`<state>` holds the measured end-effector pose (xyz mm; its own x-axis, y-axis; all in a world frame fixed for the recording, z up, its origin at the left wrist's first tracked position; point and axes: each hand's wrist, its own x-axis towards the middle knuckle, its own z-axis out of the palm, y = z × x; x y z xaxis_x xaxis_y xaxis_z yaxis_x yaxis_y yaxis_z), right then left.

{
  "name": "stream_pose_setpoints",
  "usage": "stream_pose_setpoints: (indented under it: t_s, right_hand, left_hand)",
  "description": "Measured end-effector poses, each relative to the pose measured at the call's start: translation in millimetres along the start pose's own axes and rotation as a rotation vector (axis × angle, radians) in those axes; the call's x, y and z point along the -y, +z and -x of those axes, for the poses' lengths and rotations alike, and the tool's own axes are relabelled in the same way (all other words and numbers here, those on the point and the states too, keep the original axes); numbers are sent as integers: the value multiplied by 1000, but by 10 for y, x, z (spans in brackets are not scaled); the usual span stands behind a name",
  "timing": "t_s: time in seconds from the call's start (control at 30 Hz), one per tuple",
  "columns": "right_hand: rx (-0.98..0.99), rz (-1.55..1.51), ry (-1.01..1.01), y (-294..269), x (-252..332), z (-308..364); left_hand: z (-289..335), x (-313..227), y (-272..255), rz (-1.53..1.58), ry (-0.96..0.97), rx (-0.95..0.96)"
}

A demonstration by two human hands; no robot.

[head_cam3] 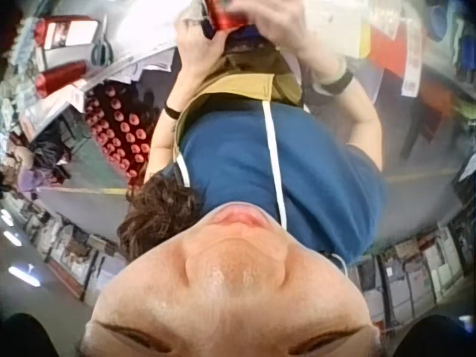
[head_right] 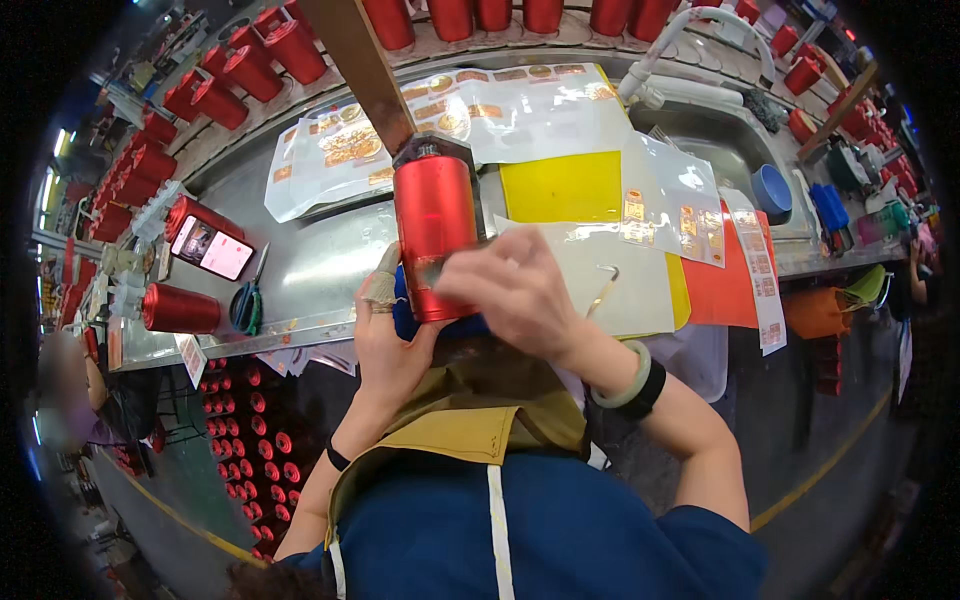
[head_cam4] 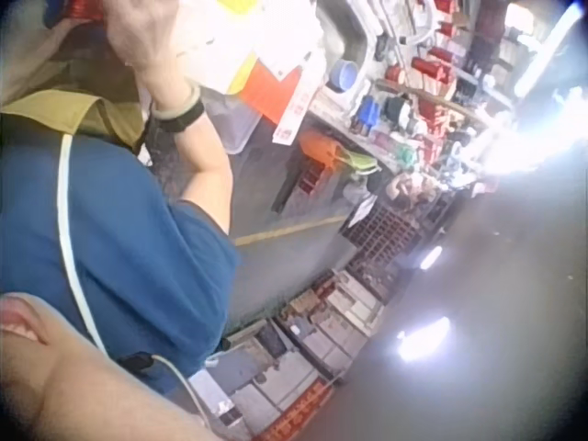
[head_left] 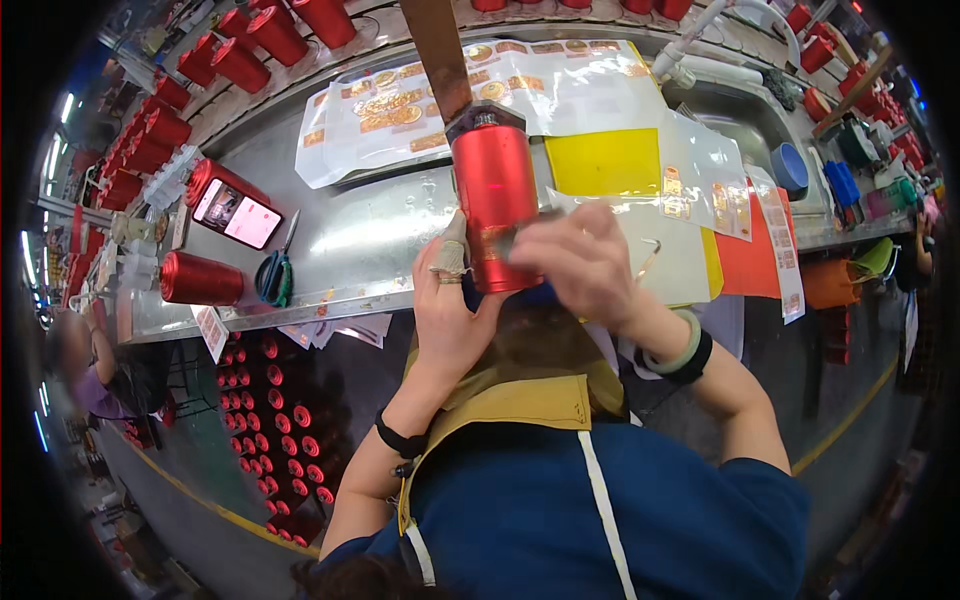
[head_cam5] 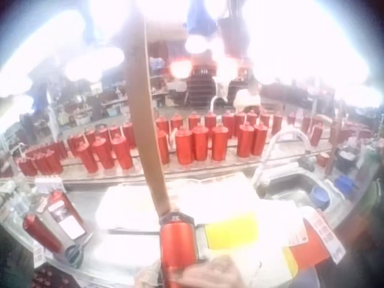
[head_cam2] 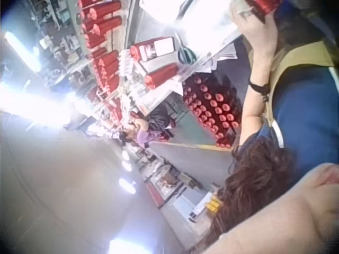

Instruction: Applying labels to red cylindrical containers and smoothing them with a scraper tool.

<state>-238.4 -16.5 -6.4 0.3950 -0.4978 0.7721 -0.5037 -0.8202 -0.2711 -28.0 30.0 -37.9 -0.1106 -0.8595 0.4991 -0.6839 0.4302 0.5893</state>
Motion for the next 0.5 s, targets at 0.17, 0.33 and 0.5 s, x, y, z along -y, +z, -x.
stream_pose_setpoints:
  t_s: [0.17, 0.33, 0.5]
  right_hand:
    - [-31, -44, 239, 19, -82, -223]
    - [-16, 86, -52, 21, 137, -81]
    - [-151, 218, 110, -191, -156, -347]
  left_hand:
    - [2, -70, -14, 38, -25, -8]
    - [-14, -26, 9, 62, -16, -3]
    - [-40, -125, -10, 95, -93, 2]
